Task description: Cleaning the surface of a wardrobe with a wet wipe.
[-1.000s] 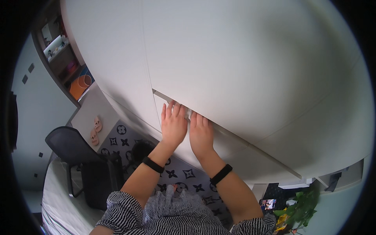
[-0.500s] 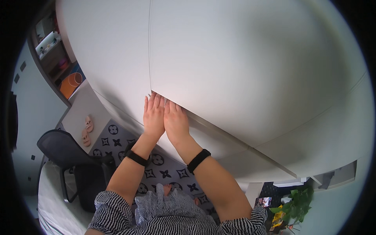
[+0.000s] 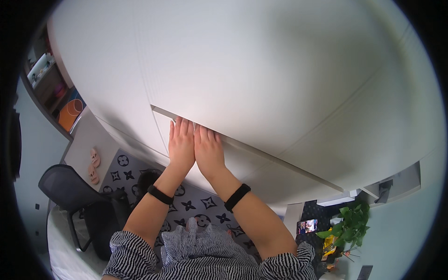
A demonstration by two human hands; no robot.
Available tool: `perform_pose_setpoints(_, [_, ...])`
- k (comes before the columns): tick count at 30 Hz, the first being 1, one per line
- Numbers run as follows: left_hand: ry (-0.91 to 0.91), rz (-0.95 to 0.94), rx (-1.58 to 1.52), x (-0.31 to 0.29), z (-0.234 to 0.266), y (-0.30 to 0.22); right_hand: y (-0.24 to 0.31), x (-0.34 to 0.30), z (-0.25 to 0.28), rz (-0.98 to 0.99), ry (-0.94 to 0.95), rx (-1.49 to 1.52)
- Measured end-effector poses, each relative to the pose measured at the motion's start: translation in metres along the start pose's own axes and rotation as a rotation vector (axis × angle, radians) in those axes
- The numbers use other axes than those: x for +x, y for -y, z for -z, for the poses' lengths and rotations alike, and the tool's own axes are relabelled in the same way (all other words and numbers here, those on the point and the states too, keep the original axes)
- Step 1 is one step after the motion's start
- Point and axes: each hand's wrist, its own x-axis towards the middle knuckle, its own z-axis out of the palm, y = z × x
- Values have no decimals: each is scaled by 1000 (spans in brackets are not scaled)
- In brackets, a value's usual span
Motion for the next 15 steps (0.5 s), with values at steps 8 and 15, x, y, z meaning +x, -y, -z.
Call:
perform_pose_setpoints(8, [7,-115,-61,-21,-2,-83,-54,-66,35,-96,27,-50])
perform_pose_setpoints(15, [0,-211,-169,-36,-1,-157,-107,-126,46,-225,-44,-83])
